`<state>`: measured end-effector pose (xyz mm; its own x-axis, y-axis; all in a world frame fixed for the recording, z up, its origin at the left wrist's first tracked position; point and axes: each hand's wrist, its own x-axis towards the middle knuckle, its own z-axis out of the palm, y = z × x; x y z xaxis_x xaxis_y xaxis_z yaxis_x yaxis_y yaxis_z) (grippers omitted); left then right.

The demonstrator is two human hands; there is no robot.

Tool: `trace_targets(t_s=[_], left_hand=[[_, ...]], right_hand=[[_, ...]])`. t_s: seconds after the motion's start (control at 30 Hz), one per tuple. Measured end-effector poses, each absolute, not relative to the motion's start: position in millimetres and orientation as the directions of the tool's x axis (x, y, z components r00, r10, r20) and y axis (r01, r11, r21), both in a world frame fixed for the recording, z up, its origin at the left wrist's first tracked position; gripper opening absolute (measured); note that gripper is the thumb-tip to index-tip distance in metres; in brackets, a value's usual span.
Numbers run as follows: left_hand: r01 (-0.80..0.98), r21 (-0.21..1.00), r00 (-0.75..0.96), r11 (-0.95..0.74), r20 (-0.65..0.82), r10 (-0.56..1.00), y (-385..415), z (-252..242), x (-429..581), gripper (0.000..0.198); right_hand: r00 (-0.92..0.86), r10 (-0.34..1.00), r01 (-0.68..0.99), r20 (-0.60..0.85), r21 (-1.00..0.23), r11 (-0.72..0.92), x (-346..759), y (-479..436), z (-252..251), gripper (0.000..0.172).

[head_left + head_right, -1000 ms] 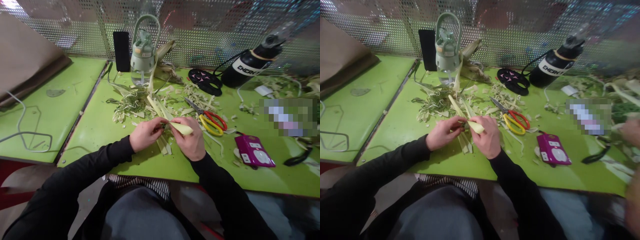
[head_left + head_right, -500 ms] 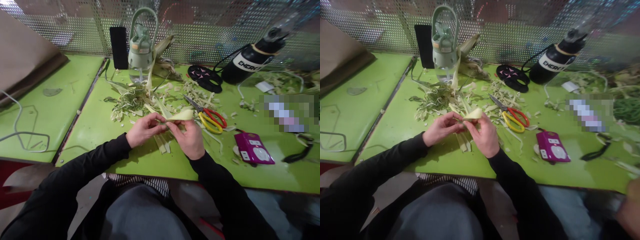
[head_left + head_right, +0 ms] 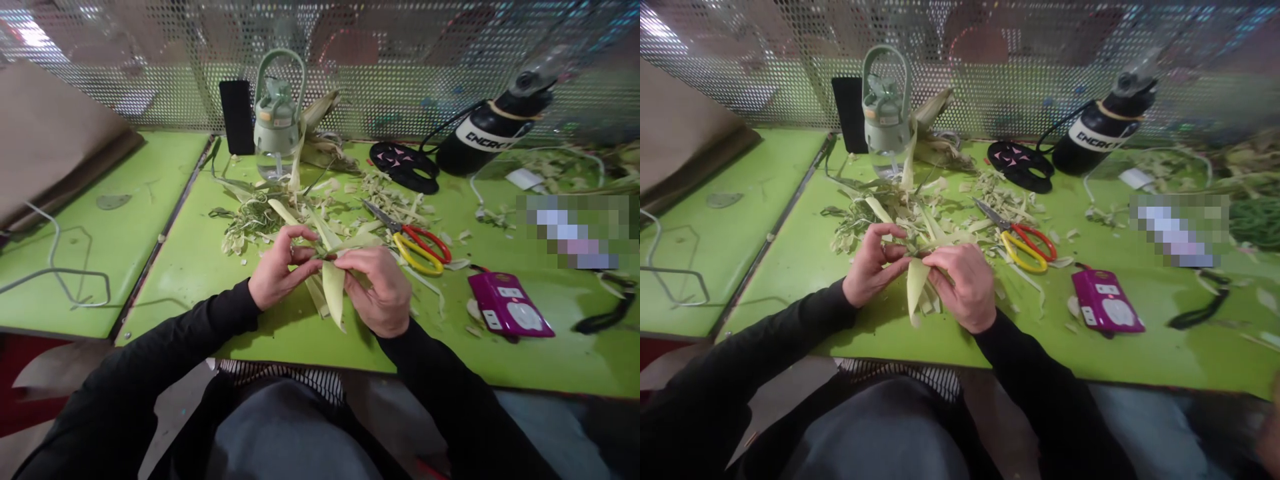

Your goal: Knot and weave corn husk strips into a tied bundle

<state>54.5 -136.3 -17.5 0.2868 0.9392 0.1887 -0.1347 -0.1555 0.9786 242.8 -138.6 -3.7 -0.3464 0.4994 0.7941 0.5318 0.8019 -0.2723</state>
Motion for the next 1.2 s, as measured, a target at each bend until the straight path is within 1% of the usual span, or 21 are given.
trace_targets(t_s=[0.13, 0.2, 0.3, 0.4, 0.53, 0.63, 0.77, 0.87, 0.97, 1.03, 1.1, 1.13, 1.2], left_hand=[[-0.293, 0.950, 0.237, -0.106, 0.179, 0.955, -131.9, -15.8, 59.3, 0.038], [-0.334, 0.942, 0.275, -0.040, 0.138, 0.951, -128.9, -14.1, 59.8, 0.041], [-0.334, 0.941, 0.376, 0.060, 0.074, 0.924, -125.4, -13.7, 59.1, 0.051], [-0.320, 0.942, 0.431, 0.100, 0.051, 0.901, -124.2, -17.3, 60.0, 0.042], [-0.310, 0.941, 0.407, 0.137, 0.001, 0.914, -125.1, -21.8, 63.1, 0.042], [-0.313, 0.935, 0.358, 0.165, -0.045, 0.932, -124.5, -20.4, 62.8, 0.041], [-0.397, 0.899, 0.271, 0.184, -0.077, 0.960, -121.4, -17.1, 60.3, 0.040], [-0.424, 0.892, 0.233, 0.156, -0.059, 0.971, -120.5, -16.6, 60.4, 0.038], [-0.413, 0.899, 0.249, 0.149, -0.046, 0.968, -122.6, -15.8, 61.8, 0.036], [-0.383, 0.910, 0.274, 0.160, -0.054, 0.960, -124.8, -14.3, 62.4, 0.032], [-0.342, 0.920, 0.289, 0.190, -0.090, 0.953, -126.4, -12.3, 62.7, 0.026], [-0.322, 0.922, 0.290, 0.212, -0.117, 0.950, -126.8, -11.5, 62.8, 0.024], [-0.291, 0.922, 0.285, 0.257, -0.173, 0.943, -126.8, -10.5, 63.3, 0.017]], right_hand=[[-0.330, 0.541, 0.519, 0.774, -0.330, 0.788, 241.4, -138.3, -5.2, 0.015], [-0.328, 0.548, 0.518, 0.769, -0.339, 0.785, 241.2, -137.6, -5.8, 0.014], [-0.308, 0.586, 0.537, 0.749, -0.371, 0.757, 241.1, -136.8, -5.9, 0.010], [-0.244, 0.678, 0.565, 0.693, -0.467, 0.681, 239.5, -137.2, -5.3, 0.003], [-0.134, 0.821, 0.581, 0.555, -0.627, 0.519, 235.0, -138.5, -5.3, 0.013], [-0.099, 0.862, 0.543, 0.498, -0.699, 0.466, 232.8, -139.2, -5.3, 0.016], [-0.155, 0.861, 0.550, 0.485, -0.682, 0.483, 232.8, -138.8, -4.7, 0.015], [-0.178, 0.887, 0.593, 0.426, -0.673, 0.443, 233.9, -137.0, -6.0, 0.021], [-0.146, 0.917, 0.589, 0.372, -0.712, 0.383, 235.5, -134.5, -8.5, 0.029], [-0.125, 0.922, 0.544, 0.366, -0.752, 0.372, 236.4, -133.6, -9.3, 0.028], [-0.091, 0.897, 0.523, 0.432, -0.746, 0.412, 236.8, -133.5, -9.2, 0.019], [-0.081, 0.869, 0.532, 0.487, -0.716, 0.451, 236.7, -133.7, -8.9, 0.015], [-0.116, 0.786, 0.582, 0.607, -0.600, 0.549, 235.9, -134.0, -8.5, 0.010]])
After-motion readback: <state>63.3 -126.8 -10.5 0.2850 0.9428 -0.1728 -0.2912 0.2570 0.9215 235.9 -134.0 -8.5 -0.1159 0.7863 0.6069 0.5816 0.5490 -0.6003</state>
